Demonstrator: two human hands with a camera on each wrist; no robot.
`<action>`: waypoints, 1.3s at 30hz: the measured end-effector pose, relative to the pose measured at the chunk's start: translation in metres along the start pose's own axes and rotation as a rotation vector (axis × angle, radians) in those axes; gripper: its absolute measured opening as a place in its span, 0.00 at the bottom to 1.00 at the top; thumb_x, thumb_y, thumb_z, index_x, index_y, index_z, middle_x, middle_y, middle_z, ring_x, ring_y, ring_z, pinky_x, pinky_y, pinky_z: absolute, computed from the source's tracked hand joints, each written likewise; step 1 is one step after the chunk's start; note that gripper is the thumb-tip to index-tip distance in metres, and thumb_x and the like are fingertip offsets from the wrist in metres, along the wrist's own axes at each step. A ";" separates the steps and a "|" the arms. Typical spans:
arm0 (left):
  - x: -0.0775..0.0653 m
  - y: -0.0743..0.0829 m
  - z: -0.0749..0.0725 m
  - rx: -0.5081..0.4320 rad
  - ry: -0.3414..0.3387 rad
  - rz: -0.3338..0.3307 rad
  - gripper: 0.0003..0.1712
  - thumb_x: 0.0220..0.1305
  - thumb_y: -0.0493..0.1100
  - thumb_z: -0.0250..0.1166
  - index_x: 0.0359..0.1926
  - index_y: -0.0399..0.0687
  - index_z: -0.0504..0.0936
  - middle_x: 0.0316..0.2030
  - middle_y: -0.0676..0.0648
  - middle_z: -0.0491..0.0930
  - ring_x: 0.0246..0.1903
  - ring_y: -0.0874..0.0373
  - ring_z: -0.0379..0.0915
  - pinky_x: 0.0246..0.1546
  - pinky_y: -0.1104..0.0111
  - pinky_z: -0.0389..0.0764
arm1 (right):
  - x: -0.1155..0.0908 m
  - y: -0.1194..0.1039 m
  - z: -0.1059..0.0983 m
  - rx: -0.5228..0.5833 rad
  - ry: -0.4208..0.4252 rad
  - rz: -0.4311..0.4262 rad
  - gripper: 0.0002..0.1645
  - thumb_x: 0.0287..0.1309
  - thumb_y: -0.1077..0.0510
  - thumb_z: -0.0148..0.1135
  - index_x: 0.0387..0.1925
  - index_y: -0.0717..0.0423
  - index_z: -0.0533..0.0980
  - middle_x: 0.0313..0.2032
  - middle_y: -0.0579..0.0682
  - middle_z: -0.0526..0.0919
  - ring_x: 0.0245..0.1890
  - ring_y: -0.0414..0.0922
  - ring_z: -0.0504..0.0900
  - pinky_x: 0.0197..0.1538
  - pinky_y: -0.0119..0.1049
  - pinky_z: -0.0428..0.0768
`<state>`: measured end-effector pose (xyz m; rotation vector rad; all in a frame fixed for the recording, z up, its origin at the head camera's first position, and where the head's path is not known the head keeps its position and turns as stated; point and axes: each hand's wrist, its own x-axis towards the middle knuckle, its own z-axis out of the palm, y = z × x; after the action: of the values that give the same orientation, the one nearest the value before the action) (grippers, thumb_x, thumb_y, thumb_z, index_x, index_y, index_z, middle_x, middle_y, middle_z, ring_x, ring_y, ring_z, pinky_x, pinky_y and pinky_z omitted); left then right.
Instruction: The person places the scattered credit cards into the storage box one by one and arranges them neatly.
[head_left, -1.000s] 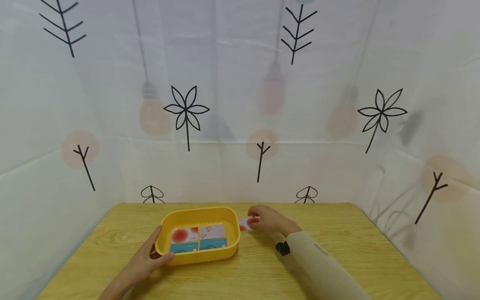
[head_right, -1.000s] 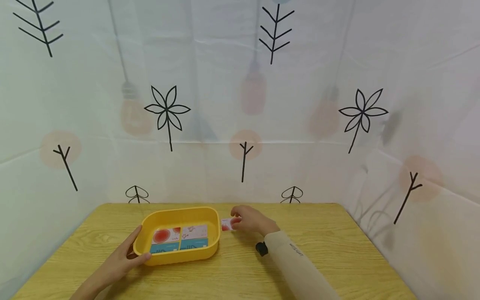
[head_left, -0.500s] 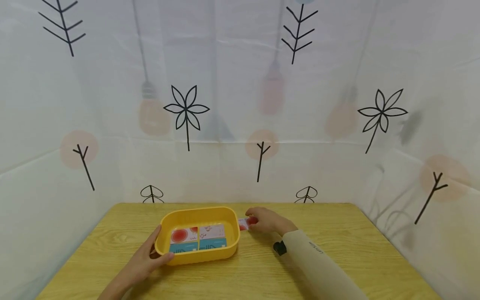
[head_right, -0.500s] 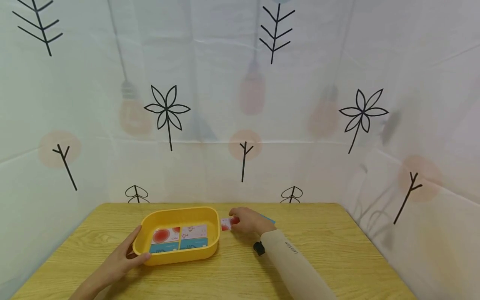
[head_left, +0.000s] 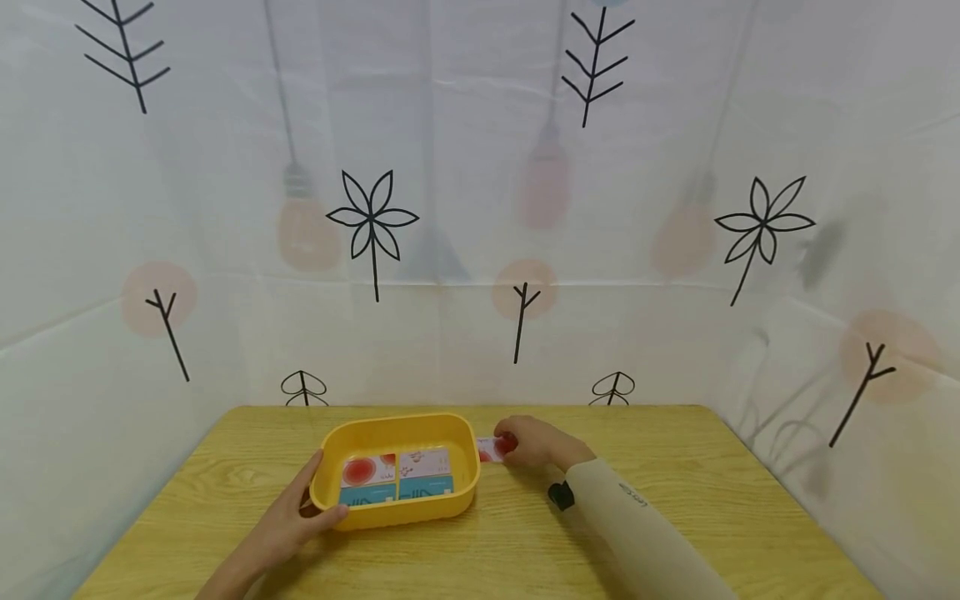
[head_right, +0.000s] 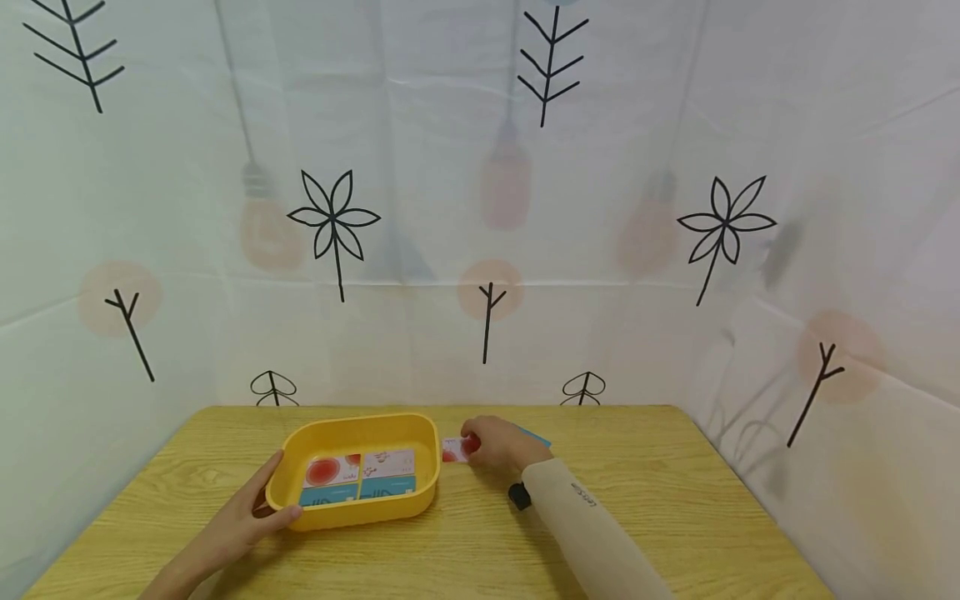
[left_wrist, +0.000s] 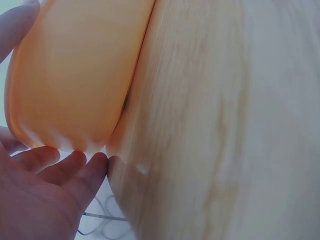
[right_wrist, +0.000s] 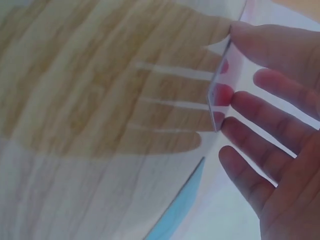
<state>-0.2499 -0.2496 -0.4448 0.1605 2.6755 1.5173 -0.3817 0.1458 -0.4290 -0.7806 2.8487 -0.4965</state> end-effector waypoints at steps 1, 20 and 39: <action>0.000 0.000 0.000 -0.002 -0.001 0.000 0.59 0.59 0.55 0.68 0.76 0.46 0.38 0.72 0.33 0.46 0.66 0.42 0.58 0.58 0.61 0.72 | 0.000 0.000 -0.001 0.002 -0.001 0.001 0.22 0.56 0.55 0.67 0.53 0.51 0.76 0.46 0.44 0.78 0.43 0.44 0.73 0.53 0.44 0.76; 0.001 -0.004 0.001 -0.026 -0.004 -0.003 0.58 0.59 0.55 0.68 0.76 0.47 0.38 0.73 0.34 0.44 0.68 0.40 0.54 0.60 0.57 0.70 | 0.008 -0.003 -0.003 0.048 -0.064 0.037 0.18 0.51 0.61 0.69 0.45 0.53 0.76 0.36 0.44 0.77 0.36 0.44 0.73 0.45 0.41 0.78; 0.000 0.000 0.001 -0.008 -0.001 -0.016 0.58 0.59 0.56 0.67 0.76 0.48 0.37 0.72 0.33 0.45 0.67 0.40 0.54 0.60 0.55 0.69 | 0.007 0.000 -0.005 0.078 -0.041 0.063 0.16 0.47 0.59 0.73 0.36 0.55 0.75 0.32 0.45 0.75 0.33 0.44 0.72 0.40 0.39 0.75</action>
<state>-0.2498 -0.2489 -0.4453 0.1388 2.6630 1.5230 -0.3887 0.1435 -0.4247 -0.6770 2.7882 -0.5725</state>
